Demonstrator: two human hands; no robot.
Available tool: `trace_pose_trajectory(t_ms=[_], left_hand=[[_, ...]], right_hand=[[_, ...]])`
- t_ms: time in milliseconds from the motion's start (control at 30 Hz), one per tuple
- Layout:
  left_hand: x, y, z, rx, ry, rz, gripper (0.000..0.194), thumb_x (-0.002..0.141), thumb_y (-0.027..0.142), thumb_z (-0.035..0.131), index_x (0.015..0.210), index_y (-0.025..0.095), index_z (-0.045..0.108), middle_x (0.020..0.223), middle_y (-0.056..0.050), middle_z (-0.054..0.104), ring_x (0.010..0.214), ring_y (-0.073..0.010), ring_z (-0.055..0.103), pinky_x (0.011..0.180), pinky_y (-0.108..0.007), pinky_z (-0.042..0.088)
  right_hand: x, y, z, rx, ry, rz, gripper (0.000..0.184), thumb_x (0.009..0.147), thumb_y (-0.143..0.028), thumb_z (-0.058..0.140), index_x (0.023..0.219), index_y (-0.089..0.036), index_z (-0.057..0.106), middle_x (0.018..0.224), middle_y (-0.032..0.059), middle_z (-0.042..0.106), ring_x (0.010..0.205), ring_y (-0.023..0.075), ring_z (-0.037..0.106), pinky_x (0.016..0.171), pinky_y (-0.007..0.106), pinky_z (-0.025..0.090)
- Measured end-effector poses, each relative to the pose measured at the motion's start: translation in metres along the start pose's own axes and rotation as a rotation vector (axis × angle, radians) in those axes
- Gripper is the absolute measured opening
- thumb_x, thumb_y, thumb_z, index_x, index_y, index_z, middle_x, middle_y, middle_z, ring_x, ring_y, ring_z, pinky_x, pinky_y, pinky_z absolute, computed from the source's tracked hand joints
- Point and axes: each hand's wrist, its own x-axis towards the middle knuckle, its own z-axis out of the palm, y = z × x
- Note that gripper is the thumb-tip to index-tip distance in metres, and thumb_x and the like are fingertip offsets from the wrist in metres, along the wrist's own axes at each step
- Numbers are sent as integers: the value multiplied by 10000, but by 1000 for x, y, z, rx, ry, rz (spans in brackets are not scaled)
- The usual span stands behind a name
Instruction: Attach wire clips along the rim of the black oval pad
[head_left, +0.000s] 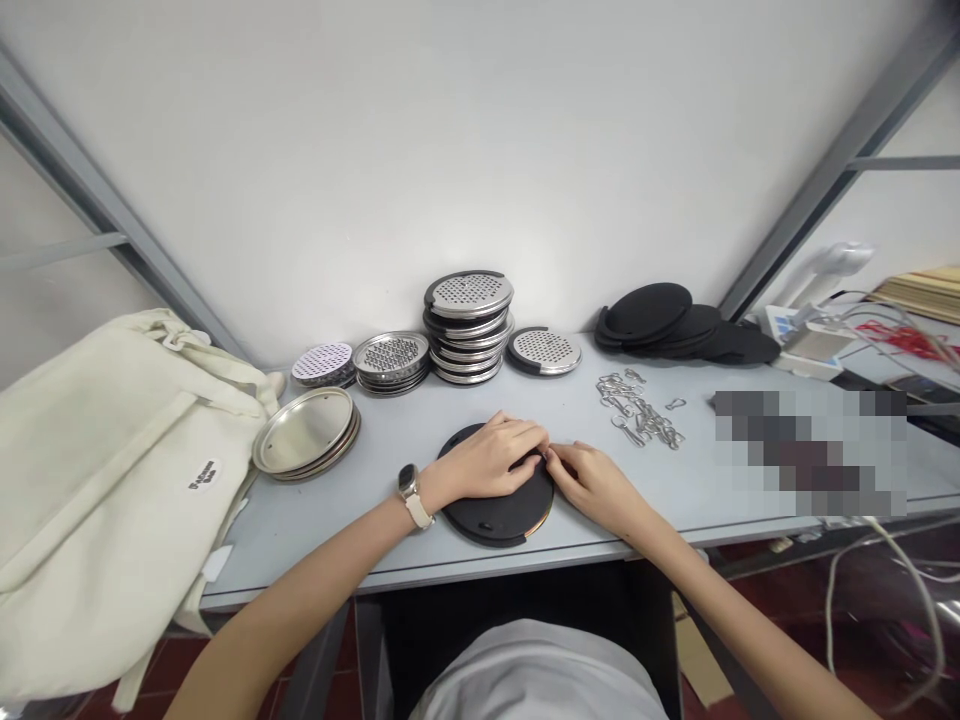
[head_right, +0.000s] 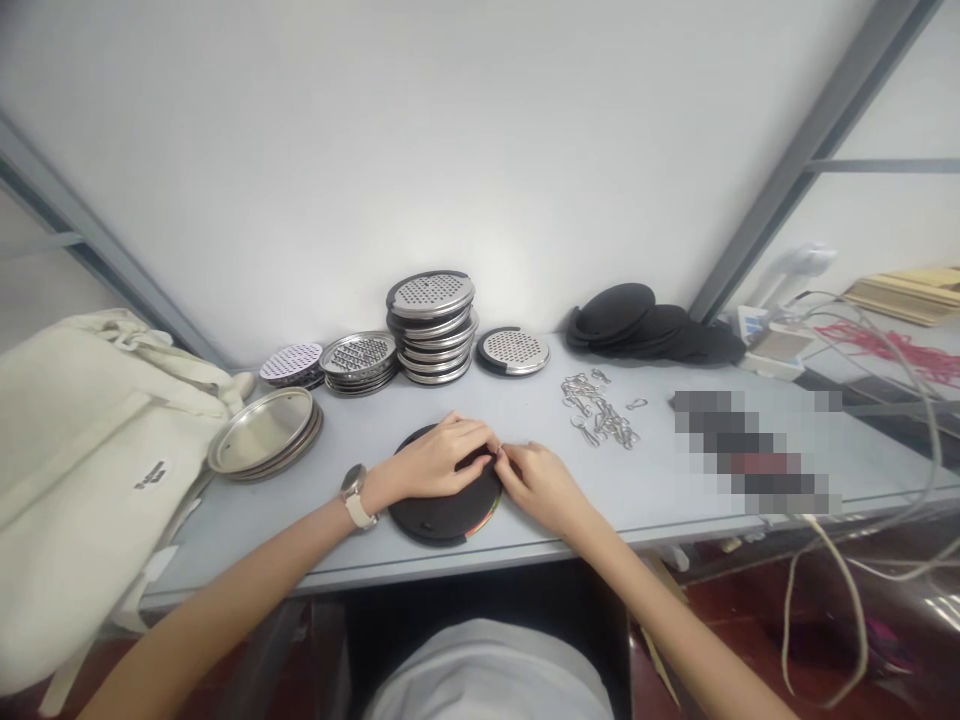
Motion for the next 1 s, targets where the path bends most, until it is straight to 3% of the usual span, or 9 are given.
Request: trace_pose_trajectory(t_ms=[567, 1000], left_hand=[[0, -4, 2, 91, -11, -8, 93, 922, 182, 441, 996, 167, 495, 966, -46, 585, 922, -178, 525, 887, -315, 355], [-1, -4, 4, 123, -2, -25, 111, 928, 219, 440, 999, 172, 512, 973, -50, 580, 936, -187, 525, 897, -328, 353]], right_hand=[[0, 1, 0, -70, -19, -49, 266, 928, -205, 322, 744, -196, 514, 659, 25, 606, 620, 175, 533, 622, 269, 341], [1, 0, 0, -66, -24, -46, 302, 951, -225, 308, 688, -210, 457, 653, 21, 597, 621, 177, 524, 626, 277, 334]])
